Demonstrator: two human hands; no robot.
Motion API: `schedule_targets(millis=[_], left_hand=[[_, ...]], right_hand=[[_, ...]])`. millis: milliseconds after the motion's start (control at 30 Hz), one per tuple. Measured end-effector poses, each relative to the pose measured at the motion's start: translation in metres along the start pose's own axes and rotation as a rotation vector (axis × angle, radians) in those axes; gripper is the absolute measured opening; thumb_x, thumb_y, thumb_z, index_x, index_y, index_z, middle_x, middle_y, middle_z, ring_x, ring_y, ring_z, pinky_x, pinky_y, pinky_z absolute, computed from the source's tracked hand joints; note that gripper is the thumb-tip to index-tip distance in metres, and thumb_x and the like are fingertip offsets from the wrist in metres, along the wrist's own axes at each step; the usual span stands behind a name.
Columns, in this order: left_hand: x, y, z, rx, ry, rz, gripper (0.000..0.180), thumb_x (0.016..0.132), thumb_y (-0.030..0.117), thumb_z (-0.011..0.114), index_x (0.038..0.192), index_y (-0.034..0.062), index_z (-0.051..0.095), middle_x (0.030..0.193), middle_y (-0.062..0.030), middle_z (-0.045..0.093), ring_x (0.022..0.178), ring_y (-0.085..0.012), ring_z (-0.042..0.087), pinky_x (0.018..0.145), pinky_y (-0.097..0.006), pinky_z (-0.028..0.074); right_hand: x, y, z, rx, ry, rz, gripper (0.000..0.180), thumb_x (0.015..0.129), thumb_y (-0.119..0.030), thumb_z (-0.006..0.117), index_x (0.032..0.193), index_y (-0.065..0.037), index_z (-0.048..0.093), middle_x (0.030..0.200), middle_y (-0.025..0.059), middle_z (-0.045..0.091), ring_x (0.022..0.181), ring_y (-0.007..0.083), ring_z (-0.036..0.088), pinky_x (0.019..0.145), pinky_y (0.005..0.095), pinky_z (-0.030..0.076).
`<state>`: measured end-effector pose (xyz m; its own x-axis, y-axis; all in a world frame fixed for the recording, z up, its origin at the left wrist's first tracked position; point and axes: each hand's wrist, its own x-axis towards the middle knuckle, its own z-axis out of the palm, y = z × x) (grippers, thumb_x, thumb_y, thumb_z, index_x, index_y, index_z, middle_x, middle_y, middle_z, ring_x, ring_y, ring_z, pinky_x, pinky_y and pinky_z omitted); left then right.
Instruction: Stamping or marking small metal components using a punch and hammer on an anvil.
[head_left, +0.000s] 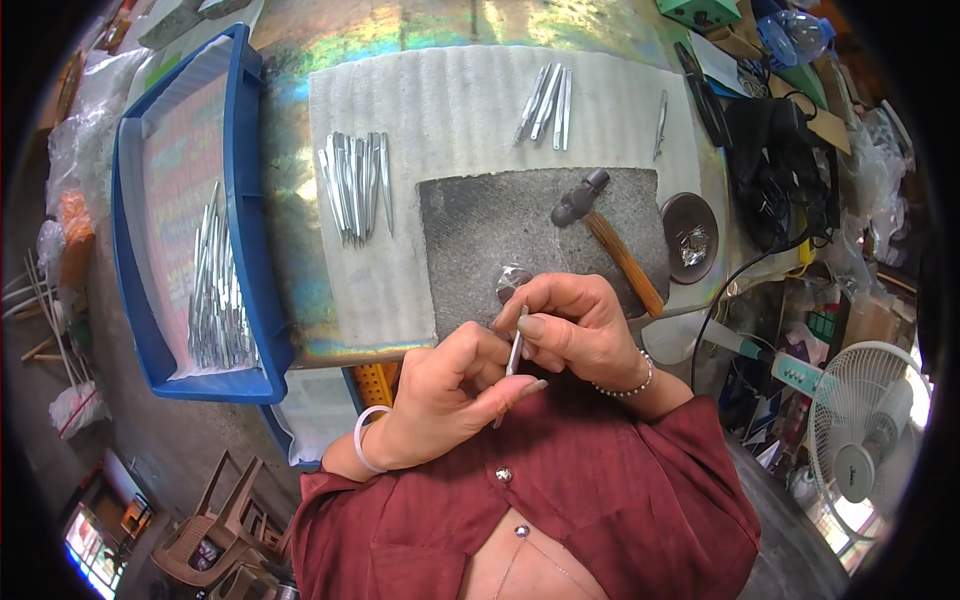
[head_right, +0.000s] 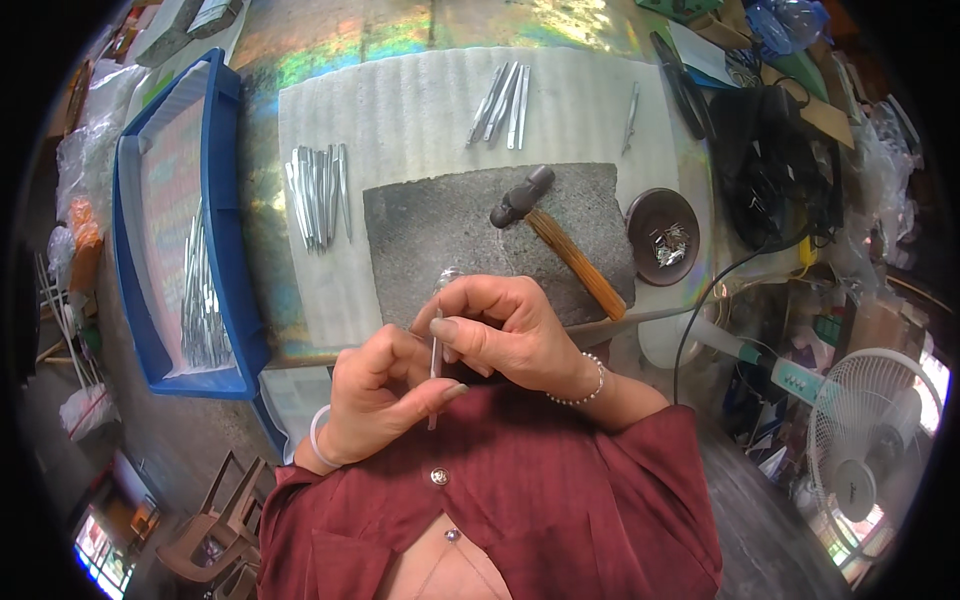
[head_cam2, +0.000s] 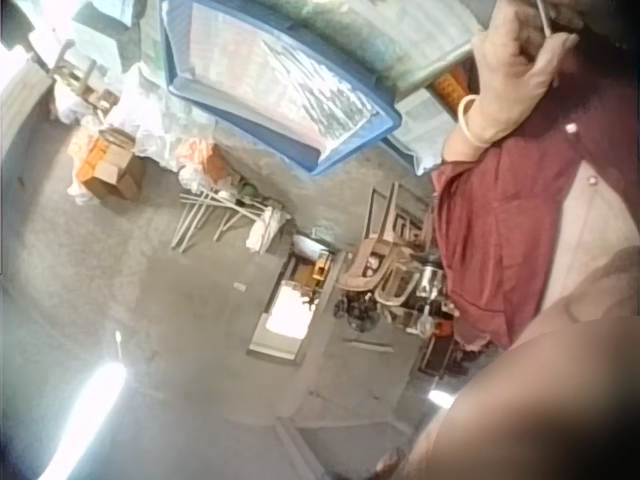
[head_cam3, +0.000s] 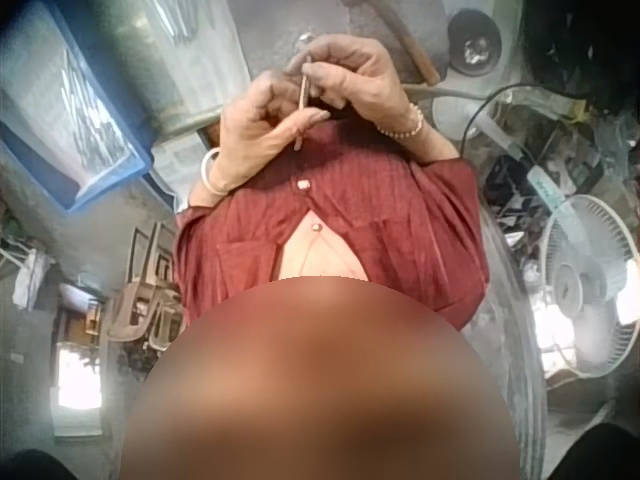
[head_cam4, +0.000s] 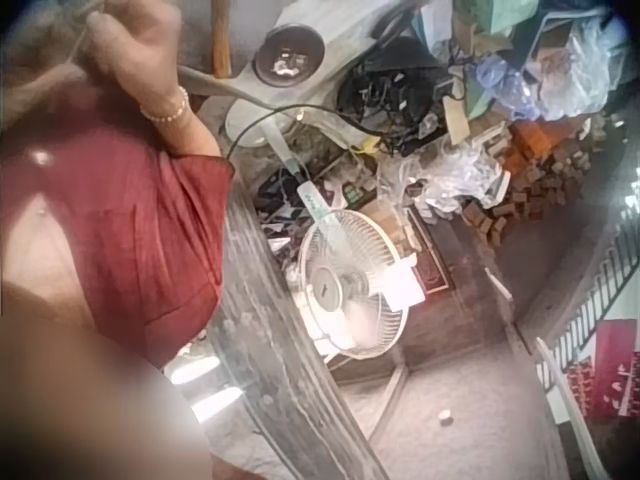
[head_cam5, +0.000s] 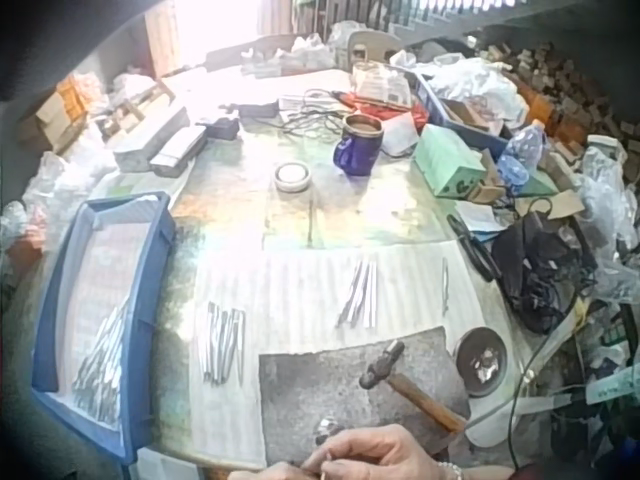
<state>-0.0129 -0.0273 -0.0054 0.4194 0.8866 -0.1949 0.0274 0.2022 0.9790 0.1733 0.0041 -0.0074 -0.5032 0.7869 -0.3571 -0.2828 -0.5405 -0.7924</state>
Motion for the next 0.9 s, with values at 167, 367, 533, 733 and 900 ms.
schedule_targets(millis=[167, 367, 533, 733, 900], left_hand=[[-0.003, 0.002, -0.002, 0.085, -0.018, -0.014, 0.020, 0.081, 0.004, 0.070, 0.086, 0.0029, 0.051, 0.057, -0.0024, 0.060, 0.050, -0.0050, 0.057, 0.046, -0.021, 0.044], [-0.004, -0.011, -0.003, -0.153, -0.111, -0.066, 0.010, 0.090, 0.007, 0.060, 0.089, 0.0011, 0.052, 0.067, -0.0044, 0.064, 0.060, -0.0078, 0.061, 0.056, -0.022, 0.048], [-0.004, -0.009, -0.008, -0.501, -0.207, -0.283, 0.012, 0.095, 0.011, 0.054, 0.099, -0.0006, 0.052, 0.080, -0.0085, 0.067, 0.074, -0.0117, 0.064, 0.065, -0.024, 0.051], [-0.008, -0.012, -0.012, -0.589, -0.228, -0.315, 0.015, 0.095, 0.012, 0.053, 0.102, -0.0009, 0.051, 0.085, -0.0107, 0.067, 0.077, -0.0127, 0.064, 0.066, -0.024, 0.052], [-0.012, -0.016, -0.013, -0.479, -0.187, -0.251, 0.014, 0.095, 0.012, 0.054, 0.099, -0.0012, 0.052, 0.081, -0.0091, 0.067, 0.072, -0.0106, 0.063, 0.064, -0.023, 0.051]], right_hand=[[-0.001, 0.004, 0.001, 0.043, 0.005, 0.044, 0.014, 0.092, -0.008, 0.056, 0.098, 0.003, 0.060, 0.064, -0.0011, 0.052, 0.049, 0.0030, 0.041, 0.045, 0.0185, 0.031], [-0.002, 0.006, 0.004, -0.023, 0.045, 0.016, 0.008, 0.089, -0.007, 0.061, 0.092, 0.001, 0.060, 0.069, 0.0004, 0.058, 0.052, 0.0021, 0.044, 0.045, 0.0170, 0.032], [0.002, 0.009, 0.008, -0.055, 0.054, -0.004, 0.008, 0.088, -0.007, 0.063, 0.088, -0.001, 0.058, 0.074, 0.0020, 0.062, 0.058, 0.0025, 0.052, 0.047, 0.0161, 0.036], [0.005, 0.005, 0.014, -0.071, 0.047, 0.058, 0.010, 0.088, -0.008, 0.064, 0.087, -0.001, 0.058, 0.074, 0.0015, 0.061, 0.058, 0.0021, 0.052, 0.047, 0.0160, 0.035], [0.006, 0.008, 0.017, -0.097, 0.060, 0.046, 0.009, 0.088, -0.008, 0.064, 0.087, -0.001, 0.057, 0.074, 0.0010, 0.060, 0.056, 0.0015, 0.048, 0.046, 0.0161, 0.034]])
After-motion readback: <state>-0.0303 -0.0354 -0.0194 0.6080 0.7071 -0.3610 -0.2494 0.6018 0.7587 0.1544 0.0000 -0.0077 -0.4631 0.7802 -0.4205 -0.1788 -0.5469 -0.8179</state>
